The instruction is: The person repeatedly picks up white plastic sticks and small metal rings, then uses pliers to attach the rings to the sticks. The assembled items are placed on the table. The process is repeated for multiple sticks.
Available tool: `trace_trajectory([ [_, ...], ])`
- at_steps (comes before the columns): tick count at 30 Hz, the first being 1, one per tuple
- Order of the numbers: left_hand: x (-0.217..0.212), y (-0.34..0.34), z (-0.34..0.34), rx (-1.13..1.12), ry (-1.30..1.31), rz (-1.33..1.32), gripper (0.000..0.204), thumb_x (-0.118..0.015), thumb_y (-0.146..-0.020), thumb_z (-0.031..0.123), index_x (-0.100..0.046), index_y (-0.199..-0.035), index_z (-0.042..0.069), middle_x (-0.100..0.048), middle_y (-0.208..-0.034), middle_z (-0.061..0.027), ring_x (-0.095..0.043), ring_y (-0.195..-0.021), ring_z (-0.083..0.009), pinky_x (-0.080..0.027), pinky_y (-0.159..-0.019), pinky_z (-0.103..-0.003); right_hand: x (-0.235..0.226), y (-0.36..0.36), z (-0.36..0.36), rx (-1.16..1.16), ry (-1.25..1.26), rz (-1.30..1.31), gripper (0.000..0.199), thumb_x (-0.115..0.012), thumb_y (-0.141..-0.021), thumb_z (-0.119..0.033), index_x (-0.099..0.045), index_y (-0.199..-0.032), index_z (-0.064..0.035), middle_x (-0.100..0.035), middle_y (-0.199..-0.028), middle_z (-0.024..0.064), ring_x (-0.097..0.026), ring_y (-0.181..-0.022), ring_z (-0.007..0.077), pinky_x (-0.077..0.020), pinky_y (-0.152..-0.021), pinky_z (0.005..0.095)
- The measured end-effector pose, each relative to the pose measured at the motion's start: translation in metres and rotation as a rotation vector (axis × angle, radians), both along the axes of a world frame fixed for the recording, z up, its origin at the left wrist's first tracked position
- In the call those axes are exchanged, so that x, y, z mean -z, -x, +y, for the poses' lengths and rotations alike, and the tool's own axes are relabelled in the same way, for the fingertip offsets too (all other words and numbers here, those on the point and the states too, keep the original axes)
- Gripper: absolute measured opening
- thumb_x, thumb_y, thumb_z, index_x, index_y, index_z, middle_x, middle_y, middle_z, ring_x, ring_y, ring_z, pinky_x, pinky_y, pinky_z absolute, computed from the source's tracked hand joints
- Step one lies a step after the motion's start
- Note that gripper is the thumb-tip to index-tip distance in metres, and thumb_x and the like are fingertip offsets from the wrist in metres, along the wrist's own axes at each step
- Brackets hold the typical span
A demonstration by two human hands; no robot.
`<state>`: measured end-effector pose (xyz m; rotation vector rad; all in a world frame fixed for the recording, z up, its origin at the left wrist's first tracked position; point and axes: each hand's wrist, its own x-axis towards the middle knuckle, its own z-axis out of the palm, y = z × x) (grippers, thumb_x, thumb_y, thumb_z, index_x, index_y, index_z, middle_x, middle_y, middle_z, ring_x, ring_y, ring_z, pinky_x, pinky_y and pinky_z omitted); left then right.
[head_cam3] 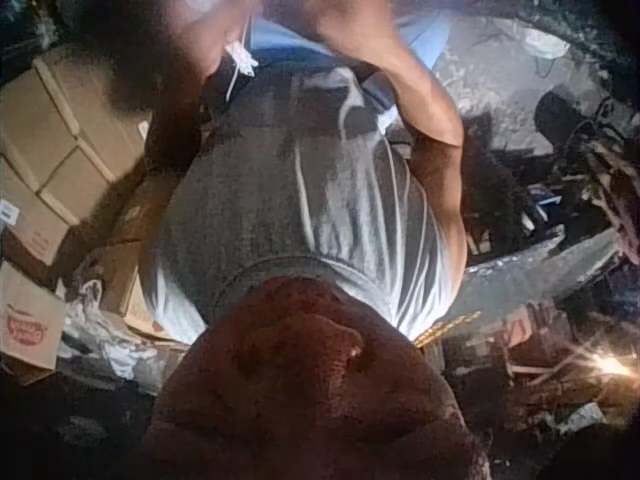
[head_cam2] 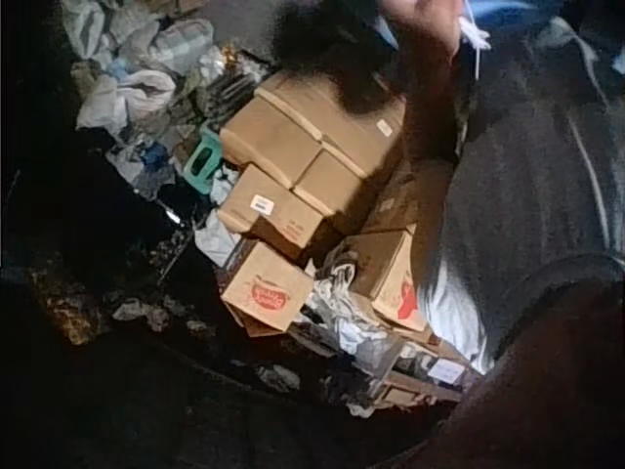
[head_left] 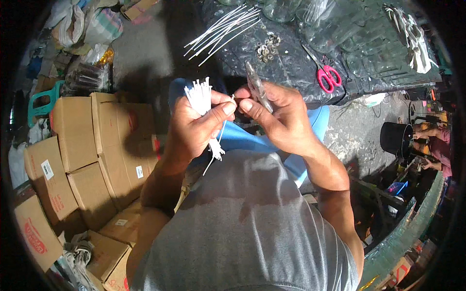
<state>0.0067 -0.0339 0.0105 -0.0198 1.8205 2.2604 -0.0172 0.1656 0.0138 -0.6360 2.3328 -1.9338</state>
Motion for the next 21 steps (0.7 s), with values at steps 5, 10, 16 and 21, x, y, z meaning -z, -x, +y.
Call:
trace_trajectory([
  [5, -0.006, -0.006, -0.004, -0.081, -0.047, 0.078, 0.032, -0.066, -0.092, 0.002, -0.057, -0.122, -0.003, -0.065, -0.08, -0.0053, -0.052, -0.059, -0.0056, -0.041, -0.052, -0.021, -0.034, -0.005, 0.025, -0.042, -0.314, -0.123, 0.021, -0.07, -0.093, -0.018, -0.06, -0.097, 0.0001, -0.064, -0.073, 0.0178, -0.067, -0.067, 0.0305, -0.0489, -0.061, 0.0396],
  [10, -0.006, -0.006, -0.006, 0.001, -0.079, 0.047, 0.027, -0.065, -0.093, 0.002, -0.06, -0.119, -0.004, -0.065, -0.08, -0.0053, -0.053, -0.062, -0.0062, -0.043, -0.055, -0.022, -0.028, -0.017, 0.046, -0.158, -0.575, -0.219, 0.038, -0.07, -0.095, -0.028, -0.055, -0.075, 0.0003, -0.052, -0.062, 0.0157, -0.055, -0.056, 0.0268, -0.0408, -0.056, 0.0411],
  [16, -0.004, -0.007, -0.007, 0.092, -0.031, 0.076, 0.022, -0.064, -0.094, 0.001, -0.063, -0.115, -0.004, -0.066, -0.083, -0.0049, -0.056, -0.066, -0.0058, -0.044, -0.058, -0.022, -0.008, -0.03, 0.042, -0.326, -0.548, -0.253, 0.042, -0.061, -0.1, -0.035, -0.06, -0.079, 0.0023, -0.058, -0.07, 0.0202, -0.059, -0.067, 0.0387, -0.0454, -0.064, 0.0458],
  [21, -0.005, -0.007, -0.01, 0.076, 0.072, 0.066, 0.021, -0.067, -0.092, 0.0, -0.064, -0.112, -0.004, -0.066, -0.084, -0.004, -0.059, -0.072, -0.007, -0.046, -0.064, -0.022, -0.002, -0.029, 0.038, -0.314, -0.528, -0.133, 0.041, -0.059, -0.1, -0.035, -0.06, -0.084, 0.0033, -0.06, -0.075, 0.0244, -0.061, -0.076, 0.0461, -0.0469, -0.069, 0.0498],
])
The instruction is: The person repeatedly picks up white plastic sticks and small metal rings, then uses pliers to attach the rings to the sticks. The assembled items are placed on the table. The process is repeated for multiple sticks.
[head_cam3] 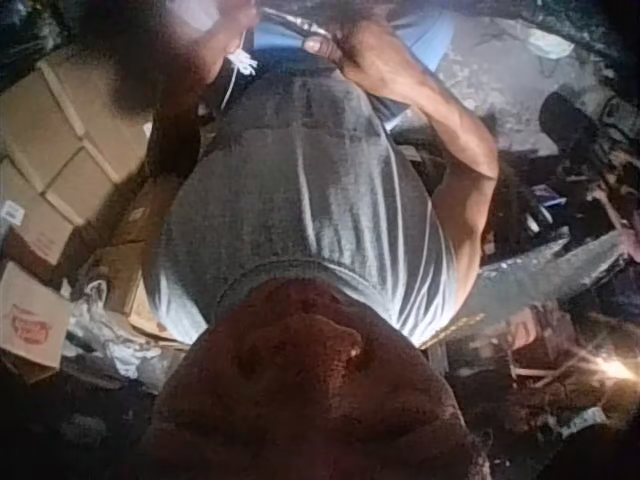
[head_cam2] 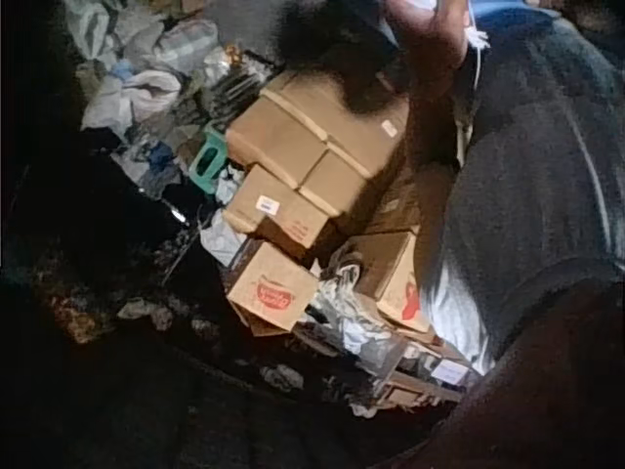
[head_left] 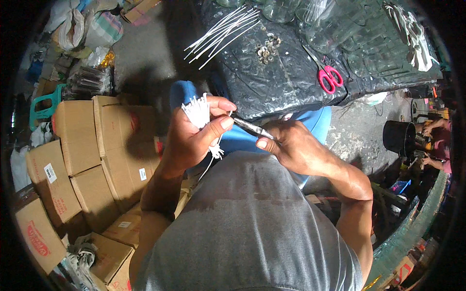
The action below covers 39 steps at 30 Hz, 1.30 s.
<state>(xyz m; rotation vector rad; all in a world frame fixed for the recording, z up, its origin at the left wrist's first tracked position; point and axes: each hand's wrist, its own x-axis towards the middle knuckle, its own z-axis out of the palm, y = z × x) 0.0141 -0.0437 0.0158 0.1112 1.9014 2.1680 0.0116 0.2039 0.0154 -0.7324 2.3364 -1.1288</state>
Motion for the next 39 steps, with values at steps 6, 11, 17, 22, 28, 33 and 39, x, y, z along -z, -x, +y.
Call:
trace_trajectory([
  [6, -0.005, -0.004, -0.002, 0.024, 0.173, 0.023, 0.016, -0.069, -0.091, 0.002, -0.067, -0.106, -0.004, -0.069, -0.086, -0.0054, -0.063, -0.078, -0.0086, -0.05, -0.07, -0.024, -0.002, 0.0, -0.001, 0.0, -0.011, 0.076, 0.039, -0.061, -0.099, -0.032, -0.059, -0.084, 0.0046, -0.059, -0.074, 0.0259, -0.061, -0.075, 0.0459, -0.0471, -0.068, 0.0498],
  [11, -0.008, -0.008, 0.006, -0.04, 0.204, 0.038, 0.012, -0.07, -0.09, 0.003, -0.069, -0.101, -0.003, -0.072, -0.086, -0.0067, -0.065, -0.078, -0.0094, -0.052, -0.071, -0.025, -0.021, -0.001, -0.005, 0.123, -0.027, -0.111, 0.038, -0.065, -0.097, -0.031, -0.058, -0.085, 0.0041, -0.06, -0.076, 0.0258, -0.063, -0.076, 0.0456, -0.0476, -0.066, 0.0493],
  [17, -0.011, -0.009, 0.017, -0.03, 0.232, 0.259, 0.014, -0.071, -0.088, 0.002, -0.07, -0.102, -0.002, -0.072, -0.085, -0.0073, -0.066, -0.079, -0.0094, -0.053, -0.074, -0.026, 0.005, -0.003, 0.003, 0.028, 0.089, 0.146, 0.037, -0.069, -0.094, -0.032, -0.059, -0.098, 0.0043, -0.064, -0.081, 0.0249, -0.065, -0.078, 0.0448, -0.0498, -0.068, 0.0485],
  [22, -0.022, -0.014, 0.012, -0.042, 0.368, 0.146, 0.018, -0.075, -0.084, 0.002, -0.072, -0.102, 0.0, -0.073, -0.085, -0.0076, -0.068, -0.078, -0.0125, -0.054, -0.073, -0.029, -0.029, 0.001, 0.009, 0.185, -0.053, 0.014, 0.025, -0.068, -0.094, -0.02, -0.062, -0.098, 0.0038, -0.065, -0.084, 0.0256, -0.065, -0.079, 0.0459, -0.0496, -0.068, 0.049],
  [28, -0.038, 0.046, -0.027, -0.098, 0.87, 0.426, 0.017, -0.069, -0.087, 0.015, -0.072, -0.096, 0.002, -0.072, -0.088, -0.0185, -0.071, -0.079, -0.0302, -0.055, -0.074, -0.038, -0.033, 0.025, 0.039, 0.236, -0.071, 0.372, 0.015, -0.066, -0.083, -0.001, -0.062, -0.097, 0.001, -0.062, -0.089, 0.0231, -0.062, -0.086, 0.0445, -0.0476, -0.072, 0.0498],
  [33, -0.02, 0.173, -0.029, 0.064, 1.0, 0.9, 0.022, -0.069, -0.089, 0.022, -0.068, -0.1, 0.002, -0.07, -0.083, -0.0117, -0.064, -0.068, -0.0264, -0.051, -0.065, -0.04, -0.02, 0.096, 0.025, 0.276, -0.087, 0.74, 0.019, -0.069, -0.081, -0.008, -0.066, -0.099, -0.001, -0.063, -0.092, 0.0197, -0.063, -0.087, 0.0428, -0.0496, -0.076, 0.0499],
  [39, -0.057, 0.194, -0.002, 0.044, 1.049, 0.529, 0.03, -0.062, -0.091, 0.024, -0.059, -0.108, 0.0, -0.066, -0.101, -0.0236, -0.064, -0.099, -0.0371, -0.048, -0.086, -0.044, -0.002, 0.122, 0.012, 0.259, -0.191, 0.75, 0.019, -0.065, -0.083, -0.012, -0.069, -0.096, -0.0003, -0.067, -0.099, 0.0219, -0.065, -0.093, 0.0432, -0.0522, -0.08, 0.0508],
])
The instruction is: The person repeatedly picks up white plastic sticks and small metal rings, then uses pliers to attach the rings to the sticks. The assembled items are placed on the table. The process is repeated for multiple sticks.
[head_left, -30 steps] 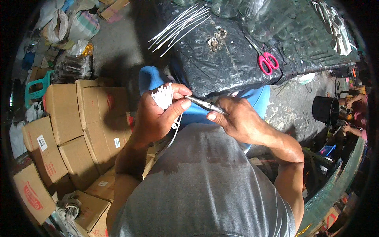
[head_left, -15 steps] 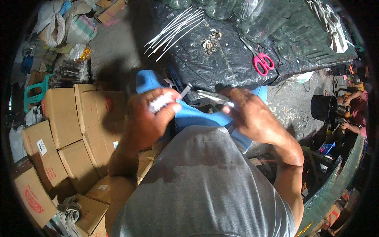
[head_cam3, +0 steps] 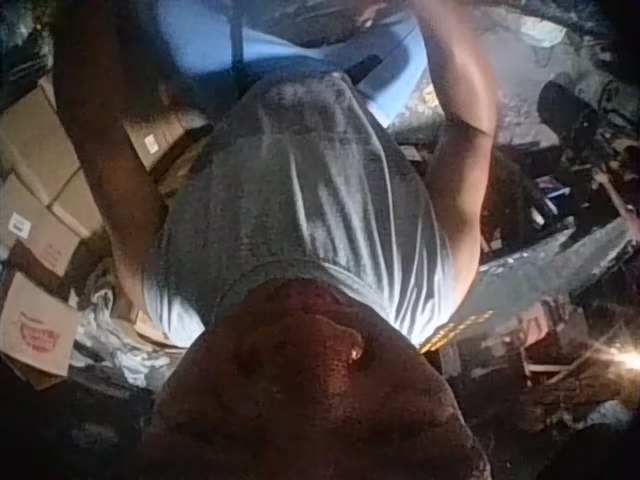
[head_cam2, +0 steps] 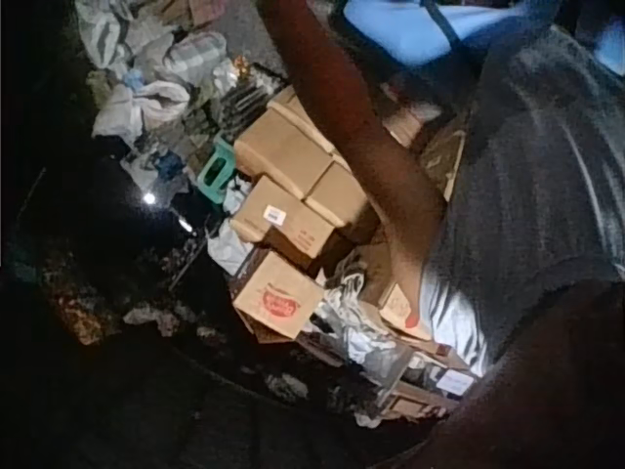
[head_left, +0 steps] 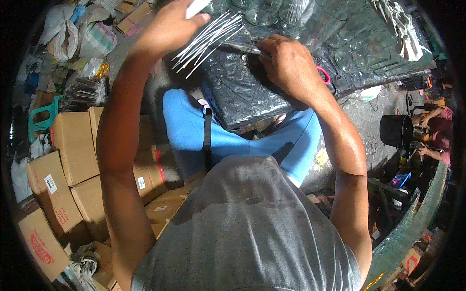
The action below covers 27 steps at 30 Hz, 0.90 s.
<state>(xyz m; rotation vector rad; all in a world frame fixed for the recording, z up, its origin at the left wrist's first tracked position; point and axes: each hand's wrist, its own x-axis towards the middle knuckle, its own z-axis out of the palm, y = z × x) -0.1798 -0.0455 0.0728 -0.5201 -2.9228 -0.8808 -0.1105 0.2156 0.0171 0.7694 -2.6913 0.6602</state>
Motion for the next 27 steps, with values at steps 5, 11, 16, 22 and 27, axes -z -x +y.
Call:
trace_trajectory([
  [5, 0.007, -0.087, -0.032, -0.076, -0.717, -0.576, 0.015, -0.062, -0.094, 0.022, -0.059, -0.098, 0.008, -0.052, -0.068, 0.002, -0.044, -0.051, -0.0062, -0.032, -0.043, -0.023, -0.004, -0.001, -0.004, 0.013, 0.002, -0.064, 0.021, -0.063, -0.081, -0.01, -0.065, -0.098, 0.0019, -0.065, -0.097, 0.0256, -0.064, -0.093, 0.0467, -0.0515, -0.079, 0.0527],
  [11, 0.055, -0.175, -0.011, -0.178, -1.165, -0.947, 0.02, -0.057, -0.097, 0.015, -0.06, -0.107, -0.002, -0.056, -0.074, -0.0053, -0.047, -0.056, -0.0095, -0.035, -0.048, -0.024, -0.011, -0.008, -0.003, 0.114, 0.127, -0.188, 0.024, -0.065, -0.081, -0.004, -0.062, -0.103, 0.0037, -0.065, -0.087, 0.0277, -0.066, -0.078, 0.0428, -0.0513, -0.07, 0.0482],
  [16, 0.07, -0.196, 0.01, -0.176, -1.352, -0.817, 0.014, -0.056, -0.097, 0.004, -0.06, -0.109, -0.002, -0.06, -0.078, -0.0062, -0.05, -0.059, -0.0086, -0.037, -0.048, -0.023, -0.013, -0.022, 0.002, 0.122, 0.323, -0.237, 0.02, -0.066, -0.086, -0.005, -0.065, -0.105, 0.0005, -0.064, -0.077, 0.0198, -0.064, -0.065, 0.0302, -0.0492, -0.063, 0.0402],
  [22, 0.068, -0.205, 0.008, -0.119, -1.236, -0.723, 0.012, -0.057, -0.098, 0.005, -0.059, -0.108, 0.0, -0.061, -0.079, -0.0039, -0.052, -0.062, -0.0067, -0.04, -0.053, -0.022, -0.011, -0.077, -0.014, -0.106, 0.625, -0.478, 0.01, -0.066, -0.089, -0.003, -0.069, -0.098, -0.0003, -0.066, -0.078, 0.0099, -0.061, -0.068, 0.014, -0.0477, -0.063, 0.0302],
  [27, 0.061, -0.211, 0.015, -0.134, -1.102, -0.628, 0.012, -0.061, -0.096, 0.005, -0.061, -0.107, 0.001, -0.06, -0.08, -0.0002, -0.052, -0.063, -0.0052, -0.043, -0.056, -0.022, -0.005, -0.088, -0.038, -0.197, 0.65, -0.58, 0.016, -0.074, -0.089, -0.014, -0.069, -0.095, 0.0002, -0.064, -0.073, 0.0109, -0.058, -0.06, 0.012, -0.0435, -0.053, 0.031],
])
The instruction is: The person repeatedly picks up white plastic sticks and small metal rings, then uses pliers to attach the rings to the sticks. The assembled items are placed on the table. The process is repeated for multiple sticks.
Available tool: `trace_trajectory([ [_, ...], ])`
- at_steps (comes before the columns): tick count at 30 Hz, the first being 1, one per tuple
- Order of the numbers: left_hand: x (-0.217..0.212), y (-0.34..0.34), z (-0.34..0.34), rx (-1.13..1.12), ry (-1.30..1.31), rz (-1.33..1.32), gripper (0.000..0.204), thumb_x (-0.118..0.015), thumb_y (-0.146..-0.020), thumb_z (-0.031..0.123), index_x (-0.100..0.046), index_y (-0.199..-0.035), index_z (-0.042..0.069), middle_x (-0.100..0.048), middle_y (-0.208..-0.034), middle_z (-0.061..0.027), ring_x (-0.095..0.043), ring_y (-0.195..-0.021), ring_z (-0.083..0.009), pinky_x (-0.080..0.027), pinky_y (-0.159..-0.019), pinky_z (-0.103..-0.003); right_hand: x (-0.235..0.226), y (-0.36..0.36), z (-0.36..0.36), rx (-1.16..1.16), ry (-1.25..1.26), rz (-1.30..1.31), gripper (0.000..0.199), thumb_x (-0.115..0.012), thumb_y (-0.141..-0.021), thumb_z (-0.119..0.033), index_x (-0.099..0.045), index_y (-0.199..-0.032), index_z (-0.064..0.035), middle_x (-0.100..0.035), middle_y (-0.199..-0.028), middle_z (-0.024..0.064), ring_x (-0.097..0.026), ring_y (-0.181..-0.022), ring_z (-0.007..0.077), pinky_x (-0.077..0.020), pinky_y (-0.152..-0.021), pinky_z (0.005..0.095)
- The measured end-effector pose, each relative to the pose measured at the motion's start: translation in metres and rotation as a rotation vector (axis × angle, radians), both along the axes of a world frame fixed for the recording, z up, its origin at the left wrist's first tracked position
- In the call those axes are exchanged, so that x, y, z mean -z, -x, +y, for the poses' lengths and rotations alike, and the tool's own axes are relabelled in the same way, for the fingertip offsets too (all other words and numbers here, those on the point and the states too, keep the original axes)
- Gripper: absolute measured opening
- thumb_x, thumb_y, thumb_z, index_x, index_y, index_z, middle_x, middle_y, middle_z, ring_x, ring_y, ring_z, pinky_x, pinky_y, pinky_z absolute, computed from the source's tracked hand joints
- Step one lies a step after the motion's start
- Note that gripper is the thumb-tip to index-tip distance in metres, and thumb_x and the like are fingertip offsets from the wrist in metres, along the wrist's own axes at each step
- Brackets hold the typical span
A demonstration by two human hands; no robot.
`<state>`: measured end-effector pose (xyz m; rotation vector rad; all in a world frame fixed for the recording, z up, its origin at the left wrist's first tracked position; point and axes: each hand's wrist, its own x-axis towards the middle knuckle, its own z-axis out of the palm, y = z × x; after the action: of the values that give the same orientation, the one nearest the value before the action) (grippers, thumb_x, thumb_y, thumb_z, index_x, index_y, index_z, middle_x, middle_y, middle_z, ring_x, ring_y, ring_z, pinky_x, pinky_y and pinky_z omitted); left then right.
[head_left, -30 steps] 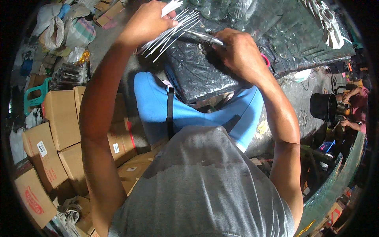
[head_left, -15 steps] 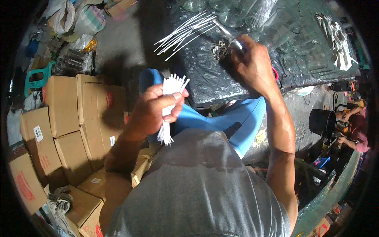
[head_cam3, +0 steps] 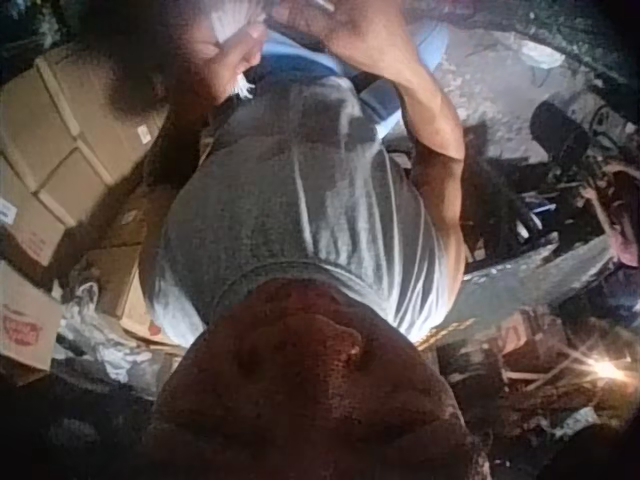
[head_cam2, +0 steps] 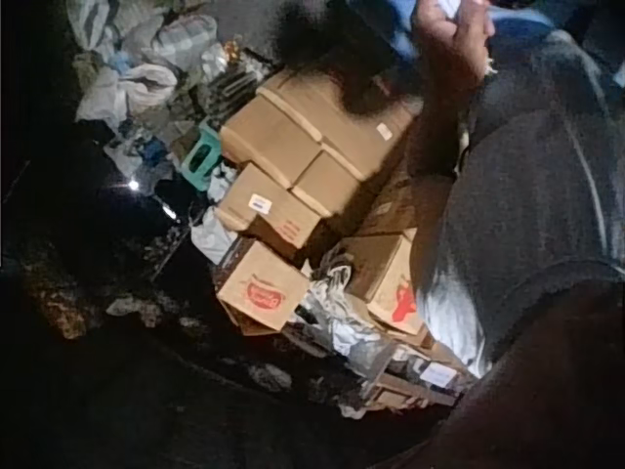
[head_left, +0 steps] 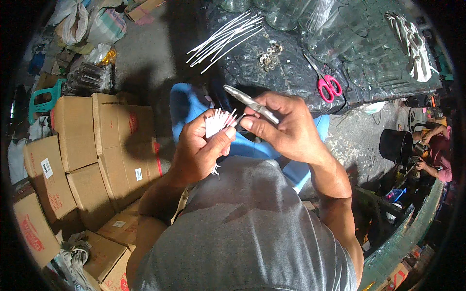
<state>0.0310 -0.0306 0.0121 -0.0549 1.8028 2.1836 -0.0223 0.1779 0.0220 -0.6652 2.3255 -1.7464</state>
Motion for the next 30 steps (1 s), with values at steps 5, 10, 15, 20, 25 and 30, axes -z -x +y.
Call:
trace_trajectory([
  [5, 0.0, -0.001, -0.003, -0.029, 0.013, 0.019, 0.011, -0.062, -0.097, 0.007, -0.06, -0.106, 0.001, -0.06, -0.081, 0.0001, -0.053, -0.065, -0.0047, -0.044, -0.057, -0.022, -0.004, 0.002, -0.007, -0.02, -0.036, -0.098, 0.016, -0.072, -0.092, -0.016, -0.069, -0.095, -0.0005, -0.061, -0.069, 0.0088, -0.049, -0.054, 0.009, -0.0396, -0.049, 0.0307],
  [10, 0.001, -0.002, -0.002, -0.08, -0.066, -0.002, 0.008, -0.06, -0.099, 0.01, -0.059, -0.102, 0.003, -0.061, -0.079, -0.0008, -0.054, -0.063, -0.0057, -0.044, -0.056, -0.021, 0.002, 0.005, -0.011, 0.029, 0.006, -0.026, 0.016, -0.07, -0.093, -0.017, -0.068, -0.095, -0.001, -0.059, -0.066, 0.0071, -0.046, -0.055, 0.0084, -0.0379, -0.049, 0.0308],
  [15, 0.01, -0.002, -0.022, 0.004, 0.11, -0.028, 0.012, -0.055, -0.101, 0.015, -0.057, -0.099, 0.003, -0.06, -0.075, -0.0023, -0.054, -0.061, -0.0081, -0.044, -0.054, -0.024, -0.007, 0.013, -0.002, 0.098, -0.089, 0.094, 0.017, -0.07, -0.092, -0.015, -0.066, -0.094, 0.0016, -0.06, -0.072, 0.0117, -0.055, -0.062, 0.0175, -0.0431, -0.057, 0.0341],
  [20, 0.071, -0.004, -0.092, -0.217, 0.818, 0.115, 0.013, -0.052, -0.1, 0.016, -0.057, -0.096, 0.005, -0.058, -0.07, -0.0025, -0.056, -0.063, -0.013, -0.047, -0.058, -0.031, -0.024, 0.015, 0.01, 0.146, -0.178, 0.106, 0.016, -0.07, -0.09, -0.012, -0.066, -0.094, 0.0029, -0.062, -0.078, 0.0148, -0.062, -0.069, 0.0262, -0.0466, -0.063, 0.0371],
  [25, 0.022, 0.009, -0.077, -0.317, 0.752, 0.39, 0.014, -0.063, -0.094, 0.016, -0.066, -0.095, 0.003, -0.068, -0.079, -0.0047, -0.061, -0.07, -0.0125, -0.05, -0.066, -0.03, -0.019, 0.009, -0.007, -0.018, -0.144, 0.171, 0.011, -0.068, -0.089, -0.007, -0.066, -0.094, 0.0027, -0.063, -0.079, 0.0155, -0.065, -0.072, 0.0303, -0.0492, -0.064, 0.0391],
  [30, -0.013, 0.014, -0.016, -0.034, 0.42, 0.397, 0.015, -0.076, -0.084, 0.006, -0.071, -0.095, -0.002, -0.072, -0.084, -0.0069, -0.066, -0.077, -0.011, -0.052, -0.069, -0.026, -0.008, 0.004, -0.023, -0.019, -0.061, 0.111, 0.013, -0.068, -0.091, -0.01, -0.067, -0.095, 0.0024, -0.062, -0.078, 0.016, -0.064, -0.069, 0.0296, -0.0476, -0.062, 0.0378],
])
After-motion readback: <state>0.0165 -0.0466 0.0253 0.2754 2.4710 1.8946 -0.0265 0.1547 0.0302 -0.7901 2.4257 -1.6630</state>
